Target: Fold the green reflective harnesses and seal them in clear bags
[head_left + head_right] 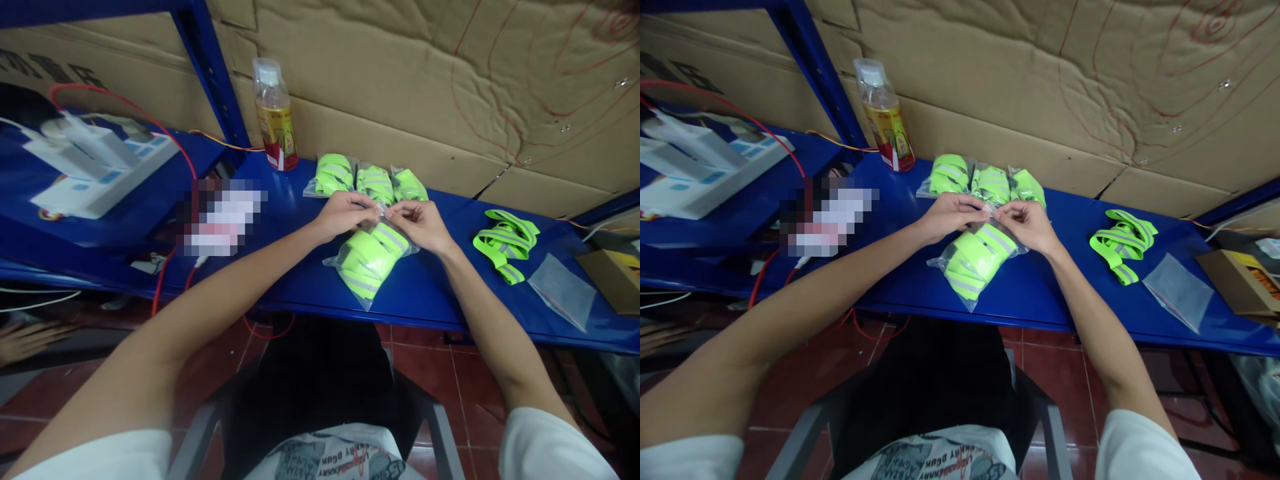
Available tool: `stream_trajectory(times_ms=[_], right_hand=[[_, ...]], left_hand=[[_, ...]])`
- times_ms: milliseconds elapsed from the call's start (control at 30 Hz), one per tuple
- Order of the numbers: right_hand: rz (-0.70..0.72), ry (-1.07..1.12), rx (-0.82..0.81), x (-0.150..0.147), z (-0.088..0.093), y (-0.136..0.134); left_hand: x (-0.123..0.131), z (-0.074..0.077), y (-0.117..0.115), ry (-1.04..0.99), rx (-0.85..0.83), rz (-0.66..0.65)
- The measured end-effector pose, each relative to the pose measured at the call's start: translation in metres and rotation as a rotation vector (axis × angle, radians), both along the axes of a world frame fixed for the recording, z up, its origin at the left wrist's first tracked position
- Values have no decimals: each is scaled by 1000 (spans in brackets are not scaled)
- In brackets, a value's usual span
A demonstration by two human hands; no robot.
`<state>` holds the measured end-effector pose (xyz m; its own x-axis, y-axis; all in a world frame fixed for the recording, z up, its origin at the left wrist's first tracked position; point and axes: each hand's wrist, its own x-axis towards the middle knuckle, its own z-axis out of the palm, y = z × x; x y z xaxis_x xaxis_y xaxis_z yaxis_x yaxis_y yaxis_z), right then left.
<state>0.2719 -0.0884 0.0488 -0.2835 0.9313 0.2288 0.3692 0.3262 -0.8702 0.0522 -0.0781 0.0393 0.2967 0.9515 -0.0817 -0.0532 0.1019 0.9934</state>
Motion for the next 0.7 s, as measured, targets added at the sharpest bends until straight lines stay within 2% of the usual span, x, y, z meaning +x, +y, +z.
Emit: stream_trajectory(times_ms=[133,367,500,700], right_hand=[[-13,24,-5,-5,0,-1],[-14,24,-38,-8,1,-3],[-23,71,-47,-10,0,-4],[-29,39,18,-11,0,-4]], left_hand=[[-2,0,1,16,48,30],[0,-10,5,-1,218,72],[3,-10,5,-42,207,52],[-2,-6,3,31,192,1]])
